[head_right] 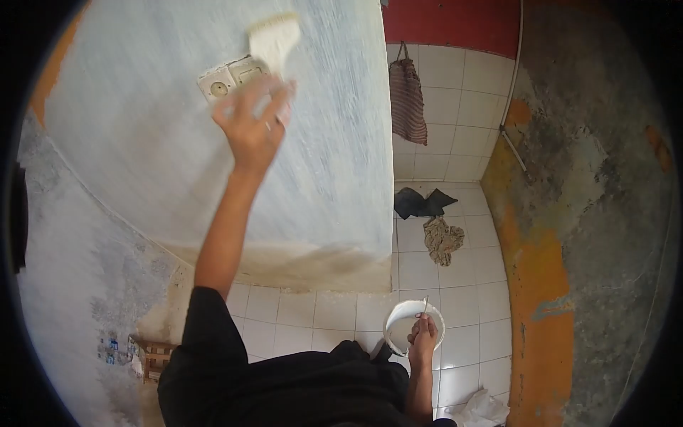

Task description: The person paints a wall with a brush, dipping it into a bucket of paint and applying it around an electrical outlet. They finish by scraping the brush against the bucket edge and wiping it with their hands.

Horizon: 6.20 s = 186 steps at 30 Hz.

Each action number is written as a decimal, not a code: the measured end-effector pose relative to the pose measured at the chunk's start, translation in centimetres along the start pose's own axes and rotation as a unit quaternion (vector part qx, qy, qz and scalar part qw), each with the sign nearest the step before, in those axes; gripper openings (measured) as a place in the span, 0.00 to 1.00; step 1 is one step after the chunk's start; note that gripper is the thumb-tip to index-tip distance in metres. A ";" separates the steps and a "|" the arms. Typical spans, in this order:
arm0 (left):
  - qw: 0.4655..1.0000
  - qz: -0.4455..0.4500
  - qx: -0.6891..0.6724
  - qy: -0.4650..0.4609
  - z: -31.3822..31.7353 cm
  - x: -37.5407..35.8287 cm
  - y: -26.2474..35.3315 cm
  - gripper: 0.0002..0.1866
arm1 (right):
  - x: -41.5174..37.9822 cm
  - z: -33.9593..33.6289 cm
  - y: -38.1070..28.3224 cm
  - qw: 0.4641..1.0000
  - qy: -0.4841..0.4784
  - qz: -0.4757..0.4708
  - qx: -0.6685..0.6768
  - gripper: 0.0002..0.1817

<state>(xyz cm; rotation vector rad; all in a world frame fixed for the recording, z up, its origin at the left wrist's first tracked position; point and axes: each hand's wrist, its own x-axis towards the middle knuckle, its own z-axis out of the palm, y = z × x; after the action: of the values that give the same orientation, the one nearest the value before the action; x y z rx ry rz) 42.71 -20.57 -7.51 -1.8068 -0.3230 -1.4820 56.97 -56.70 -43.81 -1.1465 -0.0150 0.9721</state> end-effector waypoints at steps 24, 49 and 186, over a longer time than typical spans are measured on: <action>0.869 -0.221 -0.235 -0.375 -5.6 -19.8 7.4 0.15 | -0.7 3.6 -1.3 1.000 -0.002 -0.003 -0.030 0.09; 0.976 -0.080 -0.167 -0.118 -2.3 -29.3 12.6 0.10 | 3.1 3.8 -1.7 1.000 0.003 -0.006 -0.027 0.09; 0.365 -0.708 -0.455 -0.397 -18.5 -34.5 18.0 0.12 | 4.2 9.9 3.7 0.991 -0.073 0.008 -0.112 0.16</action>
<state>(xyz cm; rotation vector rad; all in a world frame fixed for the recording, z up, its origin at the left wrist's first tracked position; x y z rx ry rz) 30.39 -36.38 -45.64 -3.4068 -2.5830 -1.5358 52.51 -46.23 -44.07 -1.2797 -0.2378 1.0865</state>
